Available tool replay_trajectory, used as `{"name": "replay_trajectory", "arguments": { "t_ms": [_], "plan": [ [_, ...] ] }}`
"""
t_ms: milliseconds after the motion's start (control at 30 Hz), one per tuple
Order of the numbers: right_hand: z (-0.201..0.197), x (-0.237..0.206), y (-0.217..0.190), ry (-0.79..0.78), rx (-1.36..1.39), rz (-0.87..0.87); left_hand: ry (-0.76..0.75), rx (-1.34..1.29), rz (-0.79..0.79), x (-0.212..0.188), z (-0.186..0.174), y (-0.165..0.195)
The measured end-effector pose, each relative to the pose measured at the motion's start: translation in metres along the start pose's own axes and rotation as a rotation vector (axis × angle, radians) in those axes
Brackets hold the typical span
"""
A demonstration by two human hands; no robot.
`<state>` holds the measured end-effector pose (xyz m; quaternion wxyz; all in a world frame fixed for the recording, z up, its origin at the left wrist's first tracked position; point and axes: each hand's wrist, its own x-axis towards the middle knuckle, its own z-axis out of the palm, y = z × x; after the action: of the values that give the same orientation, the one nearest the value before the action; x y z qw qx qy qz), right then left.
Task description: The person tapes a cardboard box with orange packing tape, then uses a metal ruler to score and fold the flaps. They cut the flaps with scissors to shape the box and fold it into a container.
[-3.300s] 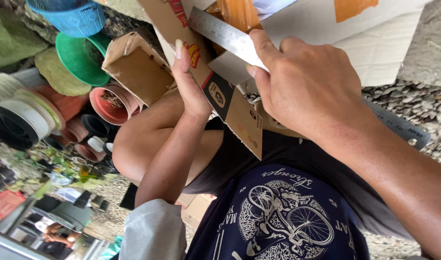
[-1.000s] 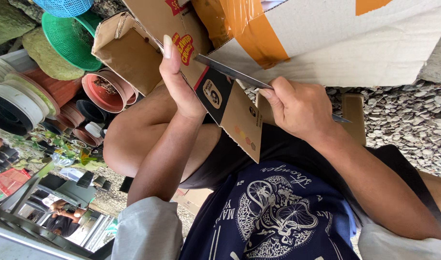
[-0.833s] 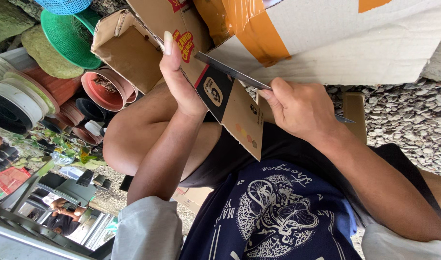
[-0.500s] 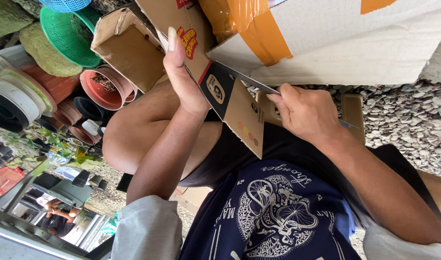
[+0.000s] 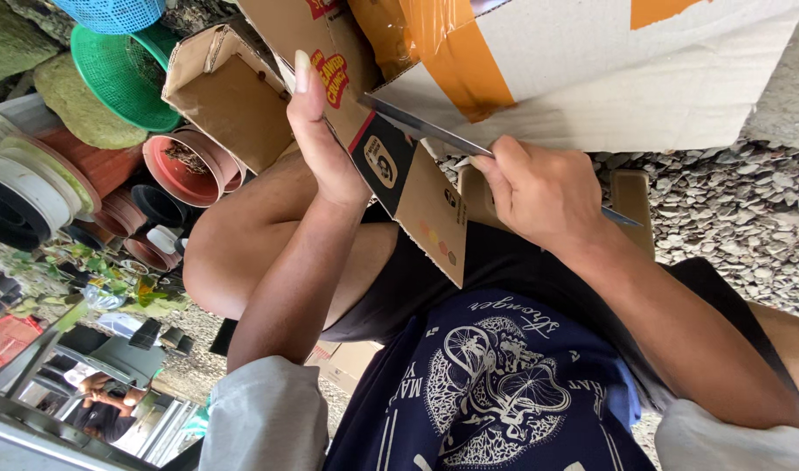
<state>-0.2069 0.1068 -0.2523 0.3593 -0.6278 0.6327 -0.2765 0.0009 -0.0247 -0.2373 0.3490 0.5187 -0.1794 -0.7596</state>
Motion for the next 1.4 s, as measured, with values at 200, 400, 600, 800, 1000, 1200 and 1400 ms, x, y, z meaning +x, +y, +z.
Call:
{"name": "replay_trajectory", "arguments": {
  "t_ms": [200,400,600,800,1000,1200,1400],
  "plan": [
    [0.001,0.006,0.002,-0.001,0.013,-0.007,-0.036,-0.056,0.041,0.001,-0.01,-0.007],
    [0.003,0.001,0.01,-0.101,0.061,-0.004,-0.074,-0.082,0.116,0.004,-0.01,-0.011],
    [0.007,-0.026,0.013,-0.148,-0.08,0.064,-0.097,-0.036,0.134,0.003,-0.007,-0.009],
    [-0.011,-0.066,0.022,0.031,-0.033,0.104,-0.145,0.034,0.107,-0.005,0.0,0.01],
    [-0.068,-0.107,0.039,0.175,0.242,0.395,-0.185,0.034,0.117,-0.027,-0.015,0.04],
    [-0.107,-0.108,0.043,0.34,0.367,0.641,0.109,0.118,0.213,-0.038,-0.041,0.04],
    [-0.11,-0.088,0.034,0.272,0.231,0.507,0.116,0.096,0.239,-0.041,-0.049,0.035]
  ]
}}
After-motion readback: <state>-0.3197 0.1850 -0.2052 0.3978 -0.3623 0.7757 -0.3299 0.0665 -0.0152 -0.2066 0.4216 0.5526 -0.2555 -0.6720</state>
